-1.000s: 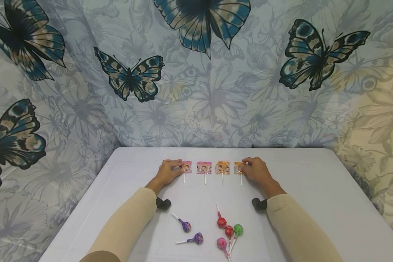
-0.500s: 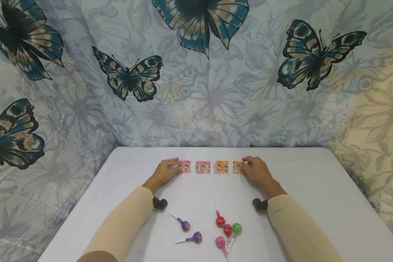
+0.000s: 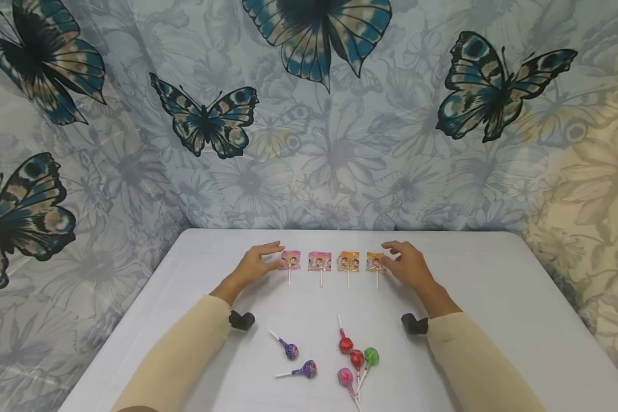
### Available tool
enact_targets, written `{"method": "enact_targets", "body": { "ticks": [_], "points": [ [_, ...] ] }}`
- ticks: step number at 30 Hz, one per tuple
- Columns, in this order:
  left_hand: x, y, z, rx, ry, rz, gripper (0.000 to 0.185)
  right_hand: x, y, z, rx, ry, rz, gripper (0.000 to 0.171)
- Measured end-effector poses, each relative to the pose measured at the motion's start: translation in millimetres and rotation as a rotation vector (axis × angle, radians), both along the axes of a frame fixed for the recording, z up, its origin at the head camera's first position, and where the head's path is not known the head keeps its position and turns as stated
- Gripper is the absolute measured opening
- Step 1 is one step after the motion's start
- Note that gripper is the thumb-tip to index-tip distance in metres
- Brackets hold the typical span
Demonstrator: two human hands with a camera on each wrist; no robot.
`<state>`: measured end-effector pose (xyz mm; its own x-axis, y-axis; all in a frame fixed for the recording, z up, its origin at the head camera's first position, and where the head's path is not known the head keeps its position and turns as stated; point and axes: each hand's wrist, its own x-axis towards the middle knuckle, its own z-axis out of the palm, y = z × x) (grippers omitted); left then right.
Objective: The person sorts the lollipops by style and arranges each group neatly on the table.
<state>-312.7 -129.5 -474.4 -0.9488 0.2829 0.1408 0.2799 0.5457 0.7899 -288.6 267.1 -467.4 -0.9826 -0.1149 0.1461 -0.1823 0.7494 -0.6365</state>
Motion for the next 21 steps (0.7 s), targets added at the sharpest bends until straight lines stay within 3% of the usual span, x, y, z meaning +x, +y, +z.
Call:
{"method": "enact_targets", "body": {
  "ticks": [6,14,21],
  "points": [
    [13.1,-2.0,10.1,-0.022,0.108,-0.044,0.045,16.7,-5.3,17.0,-0.006,0.087,0.029,0.041],
    [39.1,-3.8,21.5,-0.090,0.145,-0.071,0.052,46.7,-13.0,38.3,-0.050,0.193,0.087,0.039],
    [66.6,0.0,33.6,-0.088,0.208,-0.131,0.056,76.6,-22.1,50.7,-0.025,0.230,0.091,0.039]
  ]
}}
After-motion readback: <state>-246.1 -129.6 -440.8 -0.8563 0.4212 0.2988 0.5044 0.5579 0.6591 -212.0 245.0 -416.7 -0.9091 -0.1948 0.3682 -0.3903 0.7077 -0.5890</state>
